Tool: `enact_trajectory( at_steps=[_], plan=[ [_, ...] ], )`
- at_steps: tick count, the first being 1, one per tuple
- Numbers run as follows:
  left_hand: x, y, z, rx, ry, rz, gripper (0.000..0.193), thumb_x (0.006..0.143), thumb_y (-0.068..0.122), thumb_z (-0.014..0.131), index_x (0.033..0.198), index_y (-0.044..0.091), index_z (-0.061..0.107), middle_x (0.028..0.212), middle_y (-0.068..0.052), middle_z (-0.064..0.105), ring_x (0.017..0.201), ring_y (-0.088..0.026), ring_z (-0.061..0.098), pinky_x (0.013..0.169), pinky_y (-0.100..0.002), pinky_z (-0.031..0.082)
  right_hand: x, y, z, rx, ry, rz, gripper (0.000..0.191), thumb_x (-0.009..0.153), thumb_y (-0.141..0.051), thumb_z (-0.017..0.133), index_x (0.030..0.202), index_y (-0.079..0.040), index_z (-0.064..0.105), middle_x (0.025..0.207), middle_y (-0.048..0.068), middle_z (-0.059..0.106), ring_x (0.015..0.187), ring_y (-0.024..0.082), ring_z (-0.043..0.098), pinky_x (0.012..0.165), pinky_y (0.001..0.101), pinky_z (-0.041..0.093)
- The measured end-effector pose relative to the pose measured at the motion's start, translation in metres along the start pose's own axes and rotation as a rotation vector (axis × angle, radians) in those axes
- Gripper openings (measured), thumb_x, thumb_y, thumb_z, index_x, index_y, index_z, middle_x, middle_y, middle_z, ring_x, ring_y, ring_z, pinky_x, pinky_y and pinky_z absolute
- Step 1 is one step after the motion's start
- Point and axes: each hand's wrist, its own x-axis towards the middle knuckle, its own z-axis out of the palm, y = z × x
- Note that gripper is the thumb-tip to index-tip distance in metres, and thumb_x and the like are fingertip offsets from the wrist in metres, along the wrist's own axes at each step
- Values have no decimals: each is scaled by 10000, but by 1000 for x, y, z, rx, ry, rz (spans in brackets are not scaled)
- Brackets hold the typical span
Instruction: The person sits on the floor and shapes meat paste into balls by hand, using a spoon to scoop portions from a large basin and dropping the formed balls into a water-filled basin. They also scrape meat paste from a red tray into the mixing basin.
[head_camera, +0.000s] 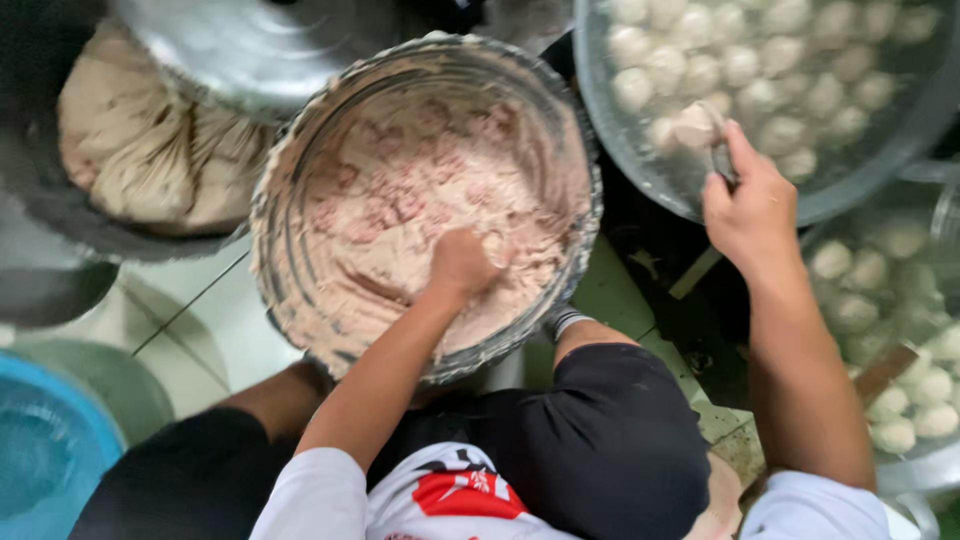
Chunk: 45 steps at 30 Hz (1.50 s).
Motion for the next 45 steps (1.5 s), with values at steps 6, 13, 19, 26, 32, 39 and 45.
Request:
enact_trajectory(
  at_steps=[6, 13, 19, 26, 32, 39, 45],
  plan=[
    [32, 6, -12, -21, -10, -72, 597, 878, 571, 663, 1123, 27, 684, 816, -252, 710, 816, -428, 711, 798, -526, 566, 5, 18, 6, -162, 15, 187, 557, 905, -191, 755, 1444, -112, 639, 1101, 228, 696, 993, 442, 645, 843, 525, 497],
    [29, 19, 28, -347, 33, -70, 449, 986, 476, 585, 985, 74, 787, 844, -252, 708, 856, -434, 713, 796, -498, 556, -14, -14, -13, 117, 150, 101, 397, 1019, -153, 734, 1375, -23, 615, 1052, 170, 724, 898, 283, 708, 813, 401, 556],
    [13, 48, 17, -622, 77, -110, 253, 838, 293, 749, 953, 68, 733, 779, -193, 721, 750, -370, 735, 703, -441, 574, -33, -61, 0, 676, -299, 484, 189, 1035, -115, 595, 1201, -27, 600, 940, 24, 719, 672, 74, 610, 573, 267, 505],
    [11, 81, -13, -468, 236, 103, 243, 758, 199, 827, 945, 80, 727, 811, -185, 725, 776, -376, 729, 680, -439, 579, -39, -108, 1, 607, -584, 336, 332, 993, -112, 531, 1314, -82, 609, 902, 4, 726, 620, 56, 616, 552, 239, 525],
    [7, 74, -3, -416, 74, 101, 182, 758, 162, 783, 930, 110, 759, 873, -187, 734, 838, -384, 730, 734, -454, 586, -37, -100, 11, 799, -812, 451, 277, 1051, -156, 514, 1253, -31, 657, 887, 17, 694, 565, 64, 539, 484, 249, 458],
    [-20, 57, 14, -164, -47, -73, 374, 886, 415, 728, 934, 44, 729, 839, -250, 699, 814, -459, 681, 735, -548, 539, -22, -57, 8, 972, -480, 520, 462, 1017, -88, 553, 1479, -90, 576, 972, 23, 696, 572, 54, 524, 481, 219, 426],
    [-48, 8, 2, -214, 135, 20, 478, 863, 479, 696, 946, 8, 712, 731, -254, 681, 706, -462, 684, 677, -531, 570, 8, 10, 14, 449, -51, 205, 544, 1086, -5, 639, 1620, -38, 544, 1131, 54, 674, 846, 58, 584, 712, 245, 489]
  ],
)
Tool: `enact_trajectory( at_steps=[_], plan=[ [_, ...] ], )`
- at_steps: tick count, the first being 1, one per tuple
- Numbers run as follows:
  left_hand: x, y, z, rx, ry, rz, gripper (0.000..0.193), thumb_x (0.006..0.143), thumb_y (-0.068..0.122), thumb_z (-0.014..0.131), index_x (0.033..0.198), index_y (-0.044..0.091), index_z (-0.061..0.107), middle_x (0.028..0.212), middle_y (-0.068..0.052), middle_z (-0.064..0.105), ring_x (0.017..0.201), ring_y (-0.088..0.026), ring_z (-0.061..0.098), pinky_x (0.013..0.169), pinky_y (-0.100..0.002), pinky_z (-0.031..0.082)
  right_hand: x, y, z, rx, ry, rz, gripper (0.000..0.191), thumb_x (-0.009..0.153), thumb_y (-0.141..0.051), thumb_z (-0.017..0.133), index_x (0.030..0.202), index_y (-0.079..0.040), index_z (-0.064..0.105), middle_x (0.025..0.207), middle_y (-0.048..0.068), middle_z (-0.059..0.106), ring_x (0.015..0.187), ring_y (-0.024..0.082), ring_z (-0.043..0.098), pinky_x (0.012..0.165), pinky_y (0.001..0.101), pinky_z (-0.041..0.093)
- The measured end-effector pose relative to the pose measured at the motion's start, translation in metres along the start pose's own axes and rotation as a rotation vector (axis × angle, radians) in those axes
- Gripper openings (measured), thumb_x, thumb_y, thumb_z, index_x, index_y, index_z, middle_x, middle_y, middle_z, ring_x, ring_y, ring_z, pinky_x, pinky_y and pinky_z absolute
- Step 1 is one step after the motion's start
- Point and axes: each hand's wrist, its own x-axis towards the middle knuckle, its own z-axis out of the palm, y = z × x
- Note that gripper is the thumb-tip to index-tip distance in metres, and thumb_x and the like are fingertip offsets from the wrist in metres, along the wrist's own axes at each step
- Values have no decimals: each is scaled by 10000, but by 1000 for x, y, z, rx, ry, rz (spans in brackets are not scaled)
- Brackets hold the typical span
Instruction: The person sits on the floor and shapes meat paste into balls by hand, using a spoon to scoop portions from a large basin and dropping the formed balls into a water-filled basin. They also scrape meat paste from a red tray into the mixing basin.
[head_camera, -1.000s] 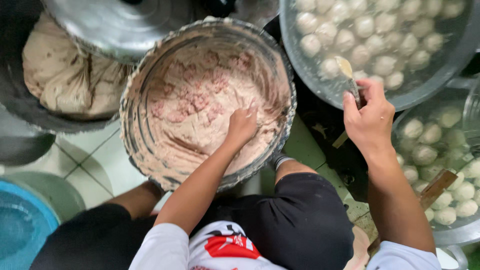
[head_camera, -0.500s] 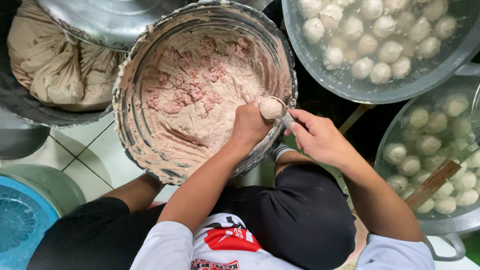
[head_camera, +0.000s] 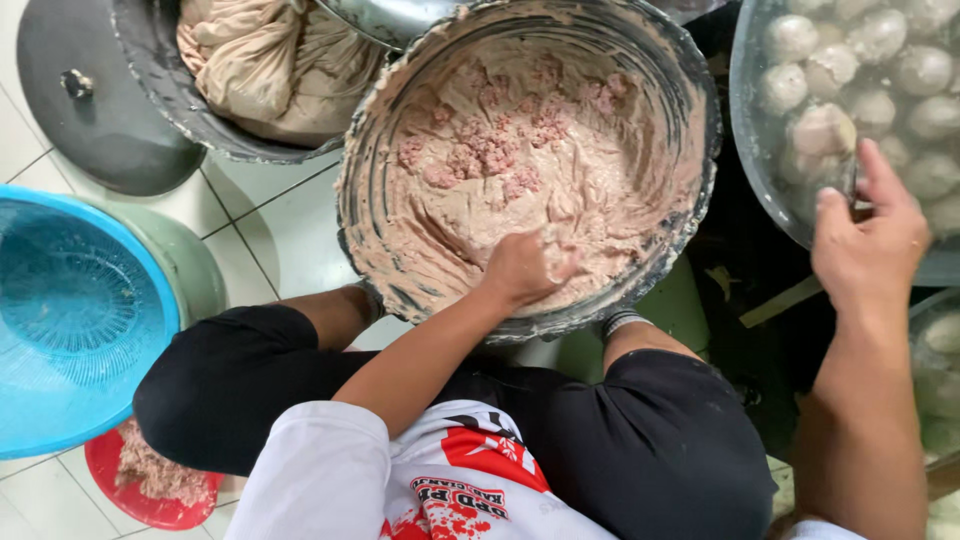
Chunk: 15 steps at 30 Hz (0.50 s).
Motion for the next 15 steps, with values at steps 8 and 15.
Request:
enact_trajectory(
  at_steps=[8, 15],
  plan=[
    [35, -19, -1, 186, 39, -346, 594, 956, 547, 628, 990, -43, 695, 839, -288, 690, 830, -458, 693, 764, -548, 559, -19, 11, -4, -233, 62, -123, 430, 1046, -8, 737, 1463, 0, 632, 1039, 91, 693, 897, 96, 605, 832, 264, 525],
    [29, 11, 12, 61, -258, -207, 597, 886, 567, 653, 922, -24, 725, 848, -309, 688, 850, -474, 682, 801, -531, 552, -50, -22, -8, -180, 74, -57, 409, 1029, -55, 719, 1432, -15, 664, 1024, 108, 701, 835, 95, 611, 802, 265, 519]
  ],
)
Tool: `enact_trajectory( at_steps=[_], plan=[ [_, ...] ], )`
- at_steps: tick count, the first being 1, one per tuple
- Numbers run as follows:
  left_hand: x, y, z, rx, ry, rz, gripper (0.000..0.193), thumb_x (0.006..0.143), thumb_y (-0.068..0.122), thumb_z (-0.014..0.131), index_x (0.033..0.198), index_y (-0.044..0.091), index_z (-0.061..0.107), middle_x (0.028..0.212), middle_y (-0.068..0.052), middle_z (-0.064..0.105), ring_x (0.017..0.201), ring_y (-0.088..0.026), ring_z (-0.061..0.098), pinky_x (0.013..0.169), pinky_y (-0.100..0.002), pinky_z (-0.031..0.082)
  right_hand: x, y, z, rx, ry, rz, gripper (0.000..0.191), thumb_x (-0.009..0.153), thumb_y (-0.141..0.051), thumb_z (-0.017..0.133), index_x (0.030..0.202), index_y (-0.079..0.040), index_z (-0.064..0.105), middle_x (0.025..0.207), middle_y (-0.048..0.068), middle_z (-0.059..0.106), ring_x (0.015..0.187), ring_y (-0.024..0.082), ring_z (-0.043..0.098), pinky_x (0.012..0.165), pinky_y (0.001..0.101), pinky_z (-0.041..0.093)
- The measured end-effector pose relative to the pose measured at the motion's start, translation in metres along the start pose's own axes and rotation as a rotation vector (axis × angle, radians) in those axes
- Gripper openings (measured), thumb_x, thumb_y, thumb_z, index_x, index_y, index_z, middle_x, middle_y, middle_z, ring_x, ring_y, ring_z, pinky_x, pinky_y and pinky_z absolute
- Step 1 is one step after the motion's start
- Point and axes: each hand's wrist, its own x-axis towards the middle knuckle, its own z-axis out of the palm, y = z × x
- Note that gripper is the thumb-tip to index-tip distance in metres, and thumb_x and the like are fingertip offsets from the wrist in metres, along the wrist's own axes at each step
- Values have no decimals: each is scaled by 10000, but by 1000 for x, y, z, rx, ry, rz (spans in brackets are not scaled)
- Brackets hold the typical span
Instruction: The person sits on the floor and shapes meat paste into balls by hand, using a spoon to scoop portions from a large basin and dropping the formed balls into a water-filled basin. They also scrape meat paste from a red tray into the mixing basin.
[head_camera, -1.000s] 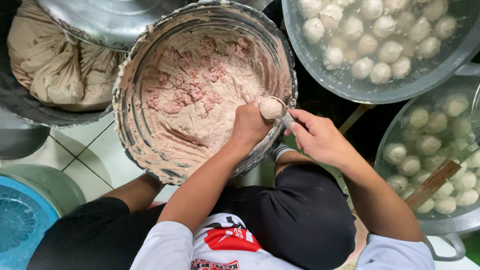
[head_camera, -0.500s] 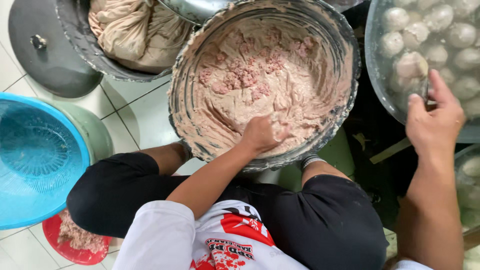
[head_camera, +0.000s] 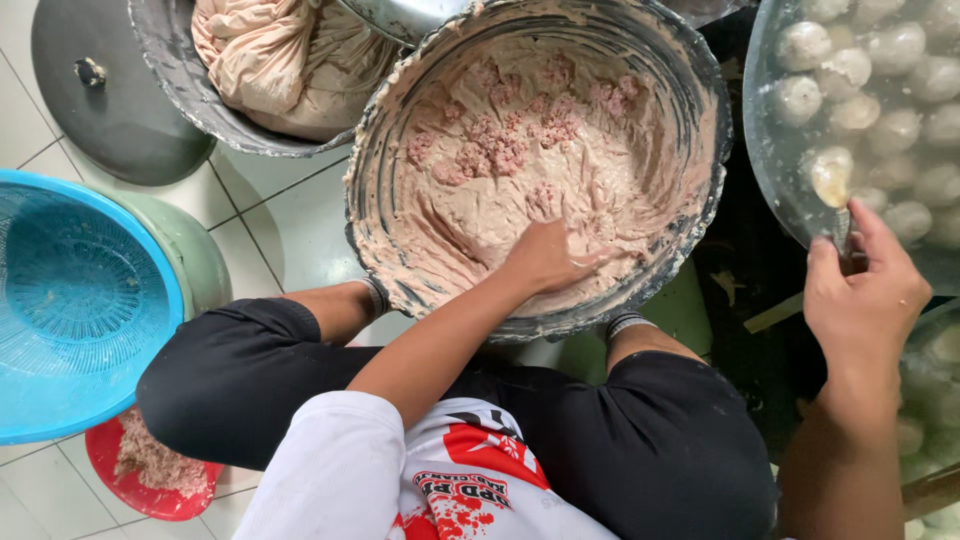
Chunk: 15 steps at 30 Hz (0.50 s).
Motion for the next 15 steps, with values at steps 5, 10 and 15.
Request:
enact_trajectory(
  at_steps=[5, 10, 15],
  plan=[
    [0, 15, 7, -283, 89, 3, 383, 974, 441, 680, 936, 64, 735, 845, -238, 716, 830, -398, 719, 766, -490, 566, -18, -17, 6, 368, -44, 81, 311, 1108, -102, 592, 1405, -19, 549, 1179, 32, 721, 989, 49, 691, 822, 252, 582],
    [-17, 30, -1, -466, 224, 129, 337, 797, 284, 850, 1023, 103, 678, 828, -153, 743, 798, -315, 763, 714, -407, 595, -32, -42, 29, 422, -497, 263, 251, 1041, -75, 565, 1281, -12, 602, 1068, 54, 735, 724, 88, 612, 632, 281, 515],
    [-21, 48, -8, -425, 285, 185, 384, 764, 256, 843, 1057, 80, 669, 895, -169, 754, 853, -346, 755, 729, -414, 609, -41, -65, 46, 223, -644, 107, 390, 983, -96, 563, 1368, -32, 574, 974, 41, 763, 705, 68, 643, 626, 248, 526]
  ],
)
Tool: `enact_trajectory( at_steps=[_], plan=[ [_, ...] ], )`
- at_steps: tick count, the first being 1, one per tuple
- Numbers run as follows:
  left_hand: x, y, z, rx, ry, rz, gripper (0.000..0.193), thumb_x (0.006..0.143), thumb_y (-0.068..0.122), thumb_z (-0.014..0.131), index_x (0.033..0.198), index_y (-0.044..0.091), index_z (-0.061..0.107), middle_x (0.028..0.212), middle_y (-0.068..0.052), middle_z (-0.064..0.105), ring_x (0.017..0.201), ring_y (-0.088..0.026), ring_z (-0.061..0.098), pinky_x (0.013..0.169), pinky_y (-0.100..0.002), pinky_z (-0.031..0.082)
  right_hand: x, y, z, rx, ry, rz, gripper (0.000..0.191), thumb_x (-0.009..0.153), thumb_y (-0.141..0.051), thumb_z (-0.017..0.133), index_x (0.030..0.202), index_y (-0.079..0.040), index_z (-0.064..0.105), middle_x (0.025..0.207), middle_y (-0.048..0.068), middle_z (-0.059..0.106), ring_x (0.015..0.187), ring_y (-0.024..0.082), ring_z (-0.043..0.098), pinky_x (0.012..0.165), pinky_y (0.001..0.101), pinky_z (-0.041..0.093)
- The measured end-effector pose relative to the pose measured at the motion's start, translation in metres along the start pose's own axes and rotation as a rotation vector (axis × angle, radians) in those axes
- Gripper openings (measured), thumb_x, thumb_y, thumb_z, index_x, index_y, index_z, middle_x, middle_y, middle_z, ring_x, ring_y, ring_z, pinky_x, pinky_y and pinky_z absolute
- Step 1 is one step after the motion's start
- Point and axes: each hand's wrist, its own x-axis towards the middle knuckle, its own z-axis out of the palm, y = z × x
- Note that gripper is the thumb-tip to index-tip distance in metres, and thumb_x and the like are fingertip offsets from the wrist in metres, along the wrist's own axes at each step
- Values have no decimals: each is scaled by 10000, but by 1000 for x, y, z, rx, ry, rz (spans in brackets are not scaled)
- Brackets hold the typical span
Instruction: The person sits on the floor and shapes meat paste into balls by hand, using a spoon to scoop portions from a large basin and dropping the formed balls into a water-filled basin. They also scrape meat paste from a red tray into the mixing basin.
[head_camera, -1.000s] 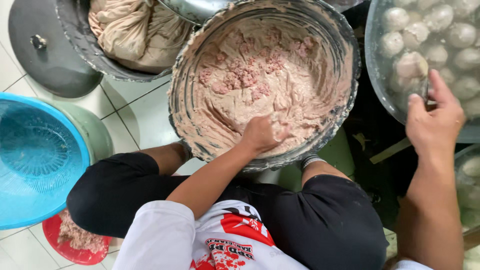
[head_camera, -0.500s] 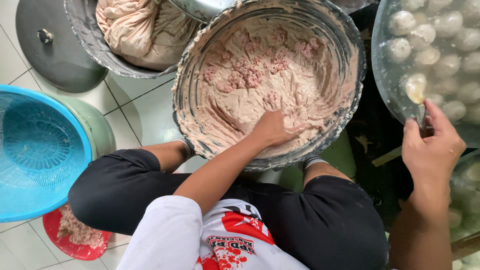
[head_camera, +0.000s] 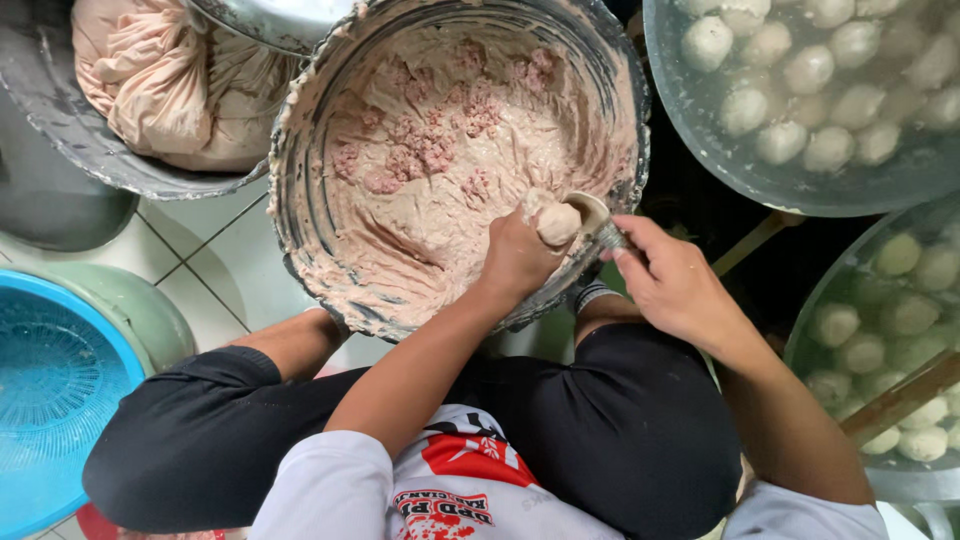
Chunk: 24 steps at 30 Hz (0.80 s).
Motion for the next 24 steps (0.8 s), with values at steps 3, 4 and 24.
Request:
enact_trajectory(
  at_steps=[3, 4, 24],
  plan=[
    [1, 0, 1, 190, -110, -13, 269, 767, 221, 824, 969, 75, 725, 871, -186, 745, 838, -385, 736, 739, -456, 602, 7, -2, 1, 46, -93, -64, 422, 996, -102, 561, 1413, -39, 576, 981, 61, 757, 766, 73, 643, 671, 266, 515],
    [2, -2, 0, 266, -162, -15, 226, 765, 207, 817, 933, 75, 743, 857, -191, 739, 828, -398, 729, 746, -473, 597, 10, -2, 0, 163, -172, 76, 452, 981, -111, 556, 1431, -69, 577, 966, 72, 748, 680, 106, 602, 598, 292, 493],
    [-76, -111, -39, 391, -197, -175, 673, 848, 607, 578, 976, -37, 726, 880, -300, 700, 833, -488, 688, 747, -537, 553, 18, 31, -75, -441, 631, -128, 165, 1088, -182, 671, 1129, -24, 644, 903, 235, 676, 857, 449, 663, 745, 495, 509]
  ],
)
